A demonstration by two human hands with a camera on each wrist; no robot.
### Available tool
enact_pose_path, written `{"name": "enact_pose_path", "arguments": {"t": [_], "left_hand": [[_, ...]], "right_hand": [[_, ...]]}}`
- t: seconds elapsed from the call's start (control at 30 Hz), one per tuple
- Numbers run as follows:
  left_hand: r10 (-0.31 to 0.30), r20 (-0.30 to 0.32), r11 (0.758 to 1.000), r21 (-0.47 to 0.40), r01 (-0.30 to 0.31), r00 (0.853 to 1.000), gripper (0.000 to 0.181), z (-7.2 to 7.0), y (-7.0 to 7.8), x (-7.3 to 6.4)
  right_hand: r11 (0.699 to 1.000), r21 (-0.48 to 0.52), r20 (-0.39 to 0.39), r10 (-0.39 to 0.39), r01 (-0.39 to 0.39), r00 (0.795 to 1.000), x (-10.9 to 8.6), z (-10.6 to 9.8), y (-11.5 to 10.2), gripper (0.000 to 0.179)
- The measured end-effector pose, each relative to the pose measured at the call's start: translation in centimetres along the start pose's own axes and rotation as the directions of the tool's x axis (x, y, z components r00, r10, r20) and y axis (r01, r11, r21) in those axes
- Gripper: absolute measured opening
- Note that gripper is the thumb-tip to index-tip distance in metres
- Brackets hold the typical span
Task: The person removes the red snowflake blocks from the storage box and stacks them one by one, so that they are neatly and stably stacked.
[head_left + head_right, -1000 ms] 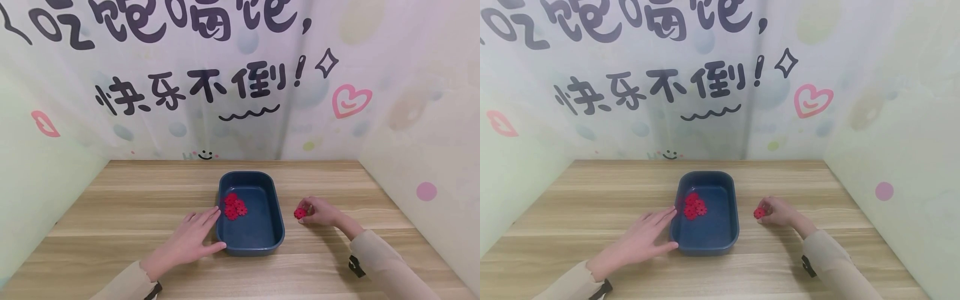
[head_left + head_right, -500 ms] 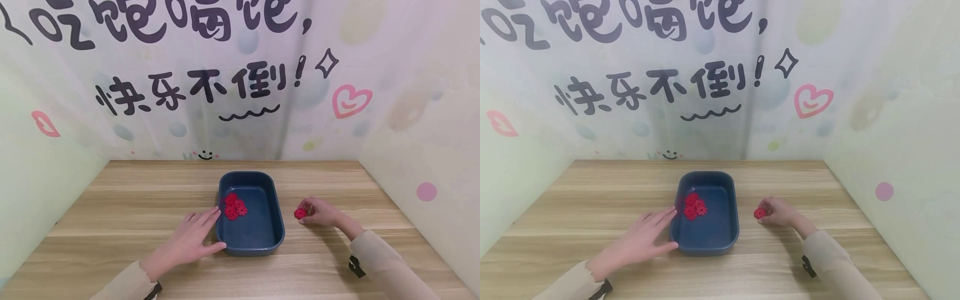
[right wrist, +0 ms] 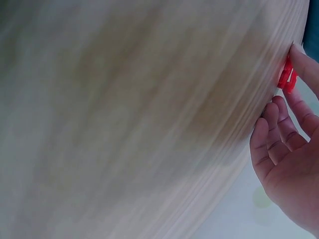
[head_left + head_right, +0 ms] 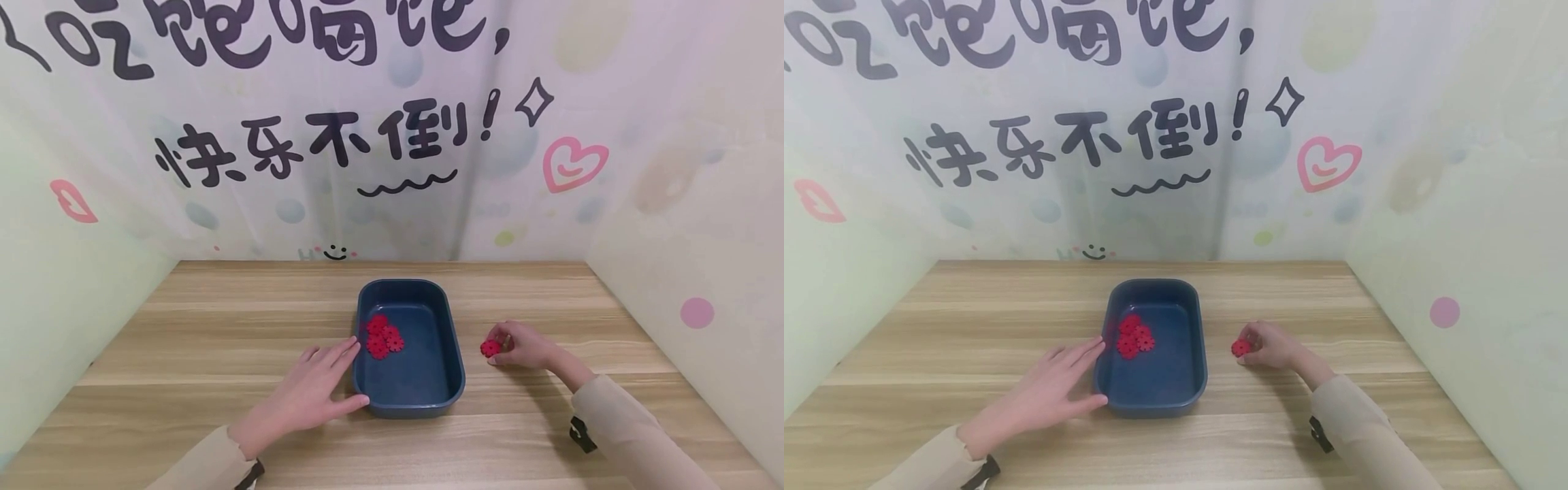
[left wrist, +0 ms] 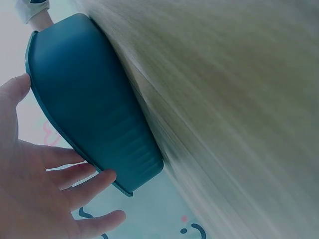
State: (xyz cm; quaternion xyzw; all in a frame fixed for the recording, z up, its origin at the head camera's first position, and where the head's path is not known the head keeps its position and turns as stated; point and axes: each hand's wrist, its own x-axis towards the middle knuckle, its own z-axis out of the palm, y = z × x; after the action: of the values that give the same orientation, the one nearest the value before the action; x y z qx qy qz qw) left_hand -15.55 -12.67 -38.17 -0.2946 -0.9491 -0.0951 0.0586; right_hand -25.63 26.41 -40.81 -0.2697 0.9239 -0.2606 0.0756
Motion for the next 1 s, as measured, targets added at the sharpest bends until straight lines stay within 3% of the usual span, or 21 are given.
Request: {"name": "enact_pose_path", "arguments": {"t": [0.67, 1.0], "left_hand": [[-0.009, 0.007, 1.000, -0.007, 0.009, 1.000, 0.082, -0.1, 0.0, 0.0], [0.009, -0.027, 1.000, -0.005, -0.010, 1.000, 0.080, -0.1, 0.0, -0.1]], "right_hand": [[1.000, -0.007, -0.001, -0.006, 0.006, 1.000, 0.0, -0.1, -0.1, 0.032], [0.992, 0.125, 0.005, 0.029, -0.030, 1.000, -0.4, -1.4, -0.4, 0.032]]}}
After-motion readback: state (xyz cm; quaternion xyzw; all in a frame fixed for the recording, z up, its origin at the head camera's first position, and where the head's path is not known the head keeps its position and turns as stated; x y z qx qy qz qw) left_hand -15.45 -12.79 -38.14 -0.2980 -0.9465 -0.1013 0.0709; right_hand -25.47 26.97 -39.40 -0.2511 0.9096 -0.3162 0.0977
